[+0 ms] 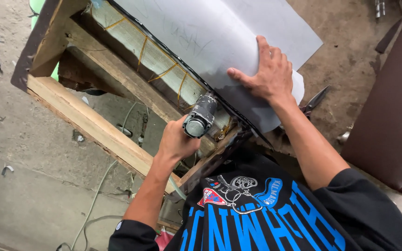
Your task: The person uses a pneumatic staple gun to attach a brown fabric strip to the underside of a chair seat. They pull the fabric taut with one hand while firing staples with the other, working along the wooden frame of the chair.
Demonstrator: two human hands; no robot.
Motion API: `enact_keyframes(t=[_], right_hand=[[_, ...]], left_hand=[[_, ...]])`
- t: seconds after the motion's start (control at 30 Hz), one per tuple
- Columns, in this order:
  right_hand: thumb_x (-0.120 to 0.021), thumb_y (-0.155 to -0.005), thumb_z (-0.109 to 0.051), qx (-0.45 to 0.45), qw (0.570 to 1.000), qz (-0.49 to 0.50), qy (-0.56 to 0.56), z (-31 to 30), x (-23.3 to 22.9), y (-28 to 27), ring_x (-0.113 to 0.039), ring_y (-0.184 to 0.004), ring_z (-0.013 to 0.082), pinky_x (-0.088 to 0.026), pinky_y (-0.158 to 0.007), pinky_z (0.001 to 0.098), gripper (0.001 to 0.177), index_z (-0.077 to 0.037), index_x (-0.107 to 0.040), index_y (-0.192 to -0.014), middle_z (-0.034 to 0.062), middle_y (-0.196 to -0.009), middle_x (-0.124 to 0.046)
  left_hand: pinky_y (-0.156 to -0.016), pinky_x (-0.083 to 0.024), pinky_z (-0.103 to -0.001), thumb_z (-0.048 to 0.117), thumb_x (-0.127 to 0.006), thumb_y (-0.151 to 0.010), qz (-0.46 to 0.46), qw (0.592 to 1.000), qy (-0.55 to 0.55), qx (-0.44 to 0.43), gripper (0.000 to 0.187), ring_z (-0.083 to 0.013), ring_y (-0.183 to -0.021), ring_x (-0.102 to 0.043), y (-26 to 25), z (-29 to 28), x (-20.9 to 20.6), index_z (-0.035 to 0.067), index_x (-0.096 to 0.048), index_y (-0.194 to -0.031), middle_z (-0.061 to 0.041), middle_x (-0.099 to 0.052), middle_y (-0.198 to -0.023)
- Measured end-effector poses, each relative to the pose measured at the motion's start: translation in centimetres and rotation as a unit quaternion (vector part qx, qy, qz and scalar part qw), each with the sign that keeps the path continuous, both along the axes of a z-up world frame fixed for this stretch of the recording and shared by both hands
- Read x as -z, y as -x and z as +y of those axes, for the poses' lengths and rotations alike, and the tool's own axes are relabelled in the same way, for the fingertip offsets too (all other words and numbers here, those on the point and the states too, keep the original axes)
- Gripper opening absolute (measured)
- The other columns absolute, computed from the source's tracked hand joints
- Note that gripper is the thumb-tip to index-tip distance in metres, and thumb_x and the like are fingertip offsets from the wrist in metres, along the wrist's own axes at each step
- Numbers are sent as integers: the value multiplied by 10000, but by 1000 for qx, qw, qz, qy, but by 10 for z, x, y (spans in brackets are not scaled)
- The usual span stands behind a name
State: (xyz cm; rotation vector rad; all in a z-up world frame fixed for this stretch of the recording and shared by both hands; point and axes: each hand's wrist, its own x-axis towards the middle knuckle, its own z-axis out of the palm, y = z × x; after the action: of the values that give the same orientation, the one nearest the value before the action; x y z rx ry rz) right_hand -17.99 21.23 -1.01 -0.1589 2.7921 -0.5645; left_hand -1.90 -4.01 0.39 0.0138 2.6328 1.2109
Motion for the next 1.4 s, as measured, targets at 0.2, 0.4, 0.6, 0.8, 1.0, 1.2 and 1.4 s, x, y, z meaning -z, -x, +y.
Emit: enact_keyframes(t=[0.2,0.4,0.6,0.8,1.0,1.2,1.4], right_hand=[[-451,-853,-939,6,1000,-8,1,-1,-3,0,-567,-1041,391,-437,-878,535,1101,-158,-314,-1617,240,-1242,-574],[-441,-861,-943,5,1000,-1,-5,-2,-2,-2,-575,-995,352,-452,-844,516,1109,-146,-310,-1621,238,-1204,-587],[-432,-853,-952,4,1000,-5,-3,-3,-5,-2,-587,-1017,350,-459,-896,540,1145,-132,-290,-1638,246,-1223,-591],[-382,-849,-950,3,1000,-5,6,-5,-14,-1,-575,-1027,362,-454,-875,545,1139,-116,-301,-1621,237,-1205,-587],[-405,-840,-952,2,1000,-8,-2,-3,-7,-1,-584,-1029,367,-463,-879,551,1141,-129,-306,-1624,234,-1202,-592],[-413,-842,-945,1,1000,3,-2,-4,-5,-2,-582,-974,357,-460,-849,536,1122,-131,-323,-1608,233,-1157,-601],[-406,-859,-941,-5,1000,-2,-7,-5,-9,-2,-562,-946,336,-448,-837,505,1127,-117,-304,-1622,245,-1178,-593]], left_hand=[[-490,-396,-459,54,-562,-685,-42,999,17,-9,79,-419,-516,-493,6,1,-5,73,-500,-731,-150,-629,-596],[-483,-367,-442,42,-555,-646,-103,994,34,-18,114,-343,-510,-407,14,-1,-8,70,-449,-676,-129,-590,-561],[-475,-428,-450,40,-572,-672,-156,985,60,-36,92,-330,-524,-484,18,1,-15,69,-485,-660,-128,-650,-599],[-481,-540,-373,21,-582,-743,-44,999,-2,-9,86,-259,-524,-654,13,-11,-1,82,-609,-689,-86,-732,-644],[-456,-425,-361,71,-606,-758,-11,1000,-4,-25,159,-225,-472,-519,11,-10,0,105,-504,-641,-47,-611,-554],[-488,-408,-420,92,-604,-729,-96,993,43,-46,142,-306,-504,-499,21,-6,-10,78,-490,-647,-105,-631,-584],[-526,-492,-433,98,-590,-758,-176,980,72,-64,92,-323,-579,-609,29,-6,-15,45,-574,-684,-142,-708,-679]])
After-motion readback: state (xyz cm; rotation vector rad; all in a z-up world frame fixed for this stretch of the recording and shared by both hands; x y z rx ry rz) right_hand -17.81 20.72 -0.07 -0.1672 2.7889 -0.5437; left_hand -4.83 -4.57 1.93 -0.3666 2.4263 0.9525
